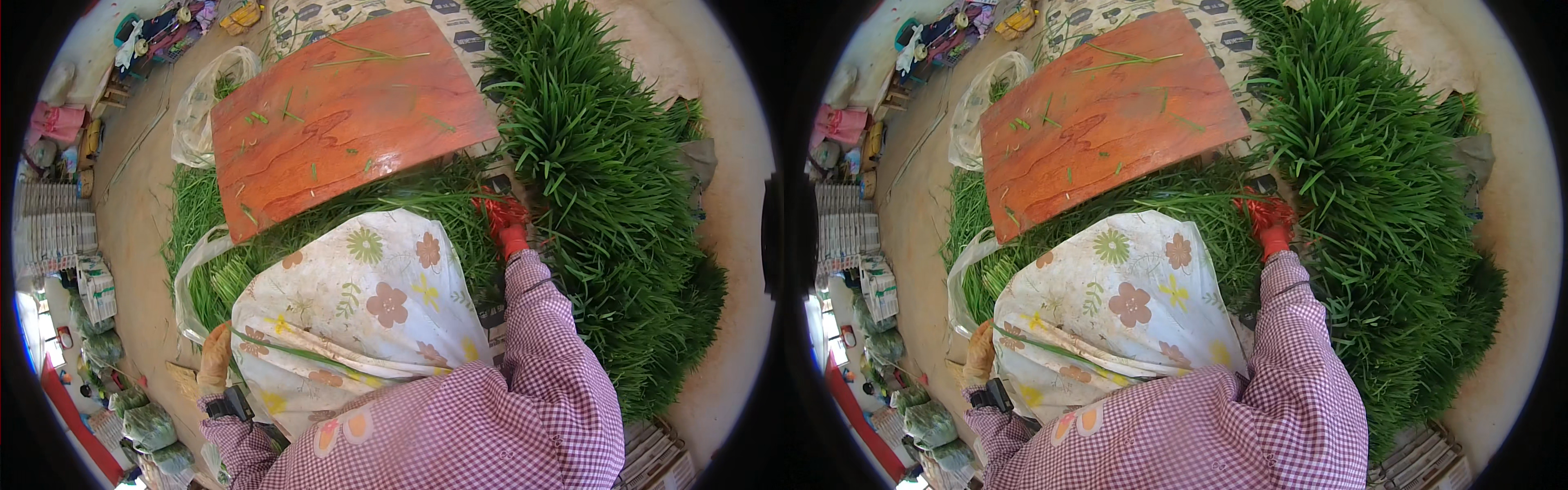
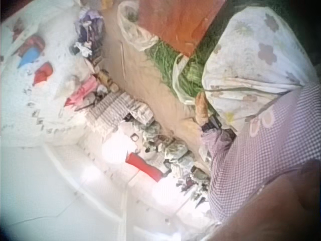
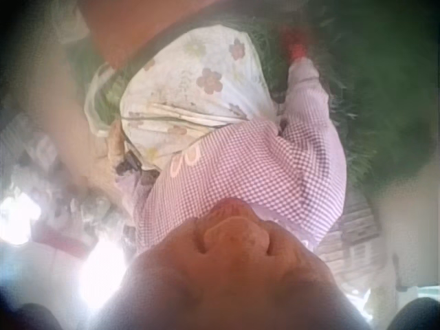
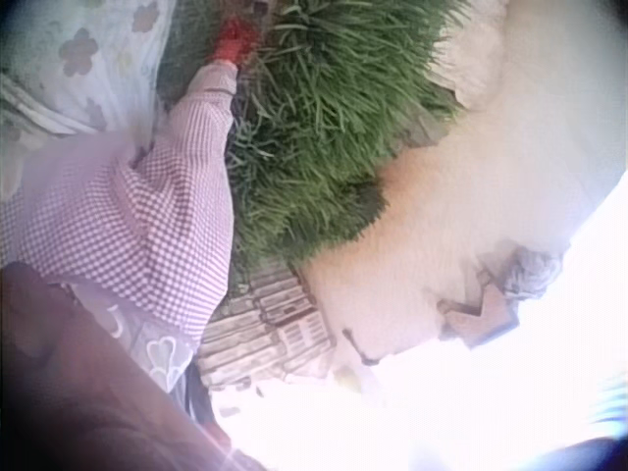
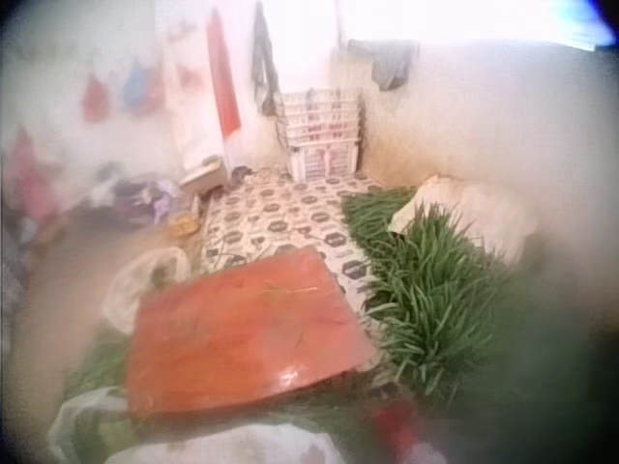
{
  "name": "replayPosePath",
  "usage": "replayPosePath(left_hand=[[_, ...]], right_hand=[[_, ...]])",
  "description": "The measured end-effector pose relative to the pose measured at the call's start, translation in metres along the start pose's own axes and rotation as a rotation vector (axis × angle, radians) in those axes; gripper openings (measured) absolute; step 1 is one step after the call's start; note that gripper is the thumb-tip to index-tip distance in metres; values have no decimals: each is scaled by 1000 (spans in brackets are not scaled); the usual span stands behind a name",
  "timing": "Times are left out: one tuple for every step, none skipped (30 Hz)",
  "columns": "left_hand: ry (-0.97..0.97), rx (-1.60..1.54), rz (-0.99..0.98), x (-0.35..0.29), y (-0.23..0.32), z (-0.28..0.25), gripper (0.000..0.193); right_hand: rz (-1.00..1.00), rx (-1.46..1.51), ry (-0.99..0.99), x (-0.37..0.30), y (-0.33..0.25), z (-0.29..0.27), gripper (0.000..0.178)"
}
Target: The person picks up bunches of long green leaves, cleans off loose debris by hand, and secures them into bundles using red rubber bands on a wooden board.
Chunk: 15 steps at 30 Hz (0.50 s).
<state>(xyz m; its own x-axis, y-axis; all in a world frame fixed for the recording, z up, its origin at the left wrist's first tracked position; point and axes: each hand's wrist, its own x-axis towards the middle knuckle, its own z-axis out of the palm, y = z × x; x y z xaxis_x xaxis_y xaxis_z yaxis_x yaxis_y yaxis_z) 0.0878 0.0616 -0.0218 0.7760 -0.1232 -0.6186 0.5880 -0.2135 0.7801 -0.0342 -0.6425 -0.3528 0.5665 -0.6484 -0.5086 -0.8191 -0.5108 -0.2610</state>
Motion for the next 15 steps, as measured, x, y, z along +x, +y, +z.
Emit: replayPosePath(left_hand=[[35, -23, 34, -6, -8, -3, 41], [40, -23, 34, -12, -14, -7, 41], [90, -19, 18, -18, -18, -12, 40], [144, -19, 3, -22, -22, -11, 38], [141, -40, 1, -30, -26, -9, 35], [157, -45, 1, -35, -29, -7, 35], [153, -57, 13, -39, -26, 3, 35], [150, -69, 26, -44, -26, 9, 35], [161, -74, 25, -49, -30, 7, 35], [173, -38, 40, -52, -34, 4, 36], [164, 5, 57, -48, -32, 5, 36], [148, 7, 62, -42, -25, 10, 36], [140, 341, 180, -40, -18, 18, 37], [135, 506, 240, -39, -15, 22, 37], [135, 669, 304, -37, -12, 26, 37]], right_hand=[[-2, 5, 17, 3, -2, 0, 42], [-1, 17, 38, 5, -3, 0, 42], [3, 37, 55, 2, -2, 1, 43], [-1, 55, 70, 0, -7, -3, 45], [-12, 70, 84, -5, -15, -8, 47], [-18, 106, 115, -8, -23, -14, 52], [-26, 103, 112, -10, -25, -19, 52], [9, 97, 86, -12, -28, -24, 54], [21, 92, 71, -8, -25, -22, 55], [32, 90, 57, -4, -25, -24, 56], [-25, 57, -15, 14, -4, -17, 57], [-78, 25, -85, 26, 12, -8, 57], [-75, 26, -78, 30, 17, -1, 57], [-195, 257, -38, 33, 19, 4, 55], [-312, 488, 6, 35, 22, 8, 52]])
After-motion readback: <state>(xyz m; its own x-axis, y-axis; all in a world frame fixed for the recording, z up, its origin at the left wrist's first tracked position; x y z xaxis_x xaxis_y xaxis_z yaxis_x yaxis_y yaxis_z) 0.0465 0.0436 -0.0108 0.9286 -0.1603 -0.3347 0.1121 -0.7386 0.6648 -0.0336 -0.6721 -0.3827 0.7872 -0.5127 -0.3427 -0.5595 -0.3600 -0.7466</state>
